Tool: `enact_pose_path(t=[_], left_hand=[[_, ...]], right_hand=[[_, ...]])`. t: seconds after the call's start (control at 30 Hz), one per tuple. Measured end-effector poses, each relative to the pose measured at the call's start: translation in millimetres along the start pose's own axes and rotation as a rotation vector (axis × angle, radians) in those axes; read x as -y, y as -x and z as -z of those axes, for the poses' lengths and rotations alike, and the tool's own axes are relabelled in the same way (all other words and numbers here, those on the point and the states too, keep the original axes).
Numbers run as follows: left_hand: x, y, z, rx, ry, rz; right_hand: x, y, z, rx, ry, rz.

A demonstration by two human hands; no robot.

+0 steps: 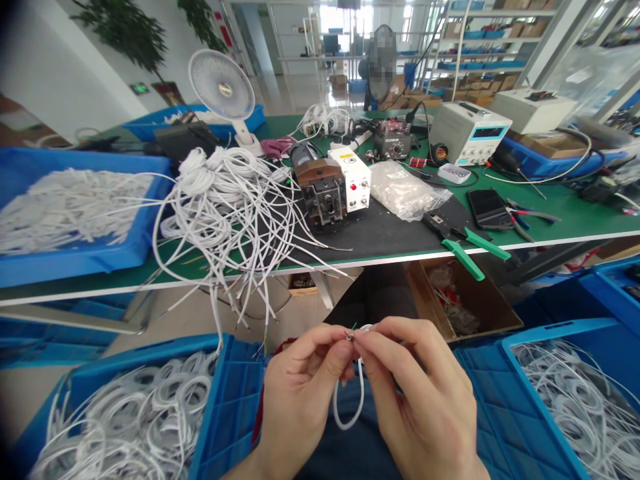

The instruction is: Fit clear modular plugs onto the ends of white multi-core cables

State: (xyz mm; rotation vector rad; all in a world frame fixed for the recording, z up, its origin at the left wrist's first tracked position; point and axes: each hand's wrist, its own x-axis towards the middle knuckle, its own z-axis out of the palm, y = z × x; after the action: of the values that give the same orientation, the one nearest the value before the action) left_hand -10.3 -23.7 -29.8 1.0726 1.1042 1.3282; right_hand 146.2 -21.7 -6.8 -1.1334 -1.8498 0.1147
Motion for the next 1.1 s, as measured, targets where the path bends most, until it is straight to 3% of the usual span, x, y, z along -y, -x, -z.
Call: enact_pose_path(t=[0.23, 0.4, 0.67, 0.73, 0.97, 1.1], left_hand=[[6, 5, 4.1, -0.021, -0.140, -0.141], [9, 6, 4.9, -0.010, -0.182, -0.214], [9, 7, 4.6, -0.012, -0.140, -0.201], [7, 6, 3.7, -0.006, -0.107, -0.156], [-5, 2, -0.9, 0.049, 0.119, 0.071], [-3, 0, -3.9, 0.071, 0.237, 0.191]], right_hand=[[2, 0, 0, 0.006, -0.045, -0.060], [-2, 0, 0, 0.014, 0.046, 0.034], [-1, 5, 0, 0.005, 0.216, 0.168], [1, 7, -1, 0.010, 0.163, 0.105], [11, 5, -8, 0.073, -0.308, -0.352], [15, 1, -13, 0.050, -0.521, -0.470]])
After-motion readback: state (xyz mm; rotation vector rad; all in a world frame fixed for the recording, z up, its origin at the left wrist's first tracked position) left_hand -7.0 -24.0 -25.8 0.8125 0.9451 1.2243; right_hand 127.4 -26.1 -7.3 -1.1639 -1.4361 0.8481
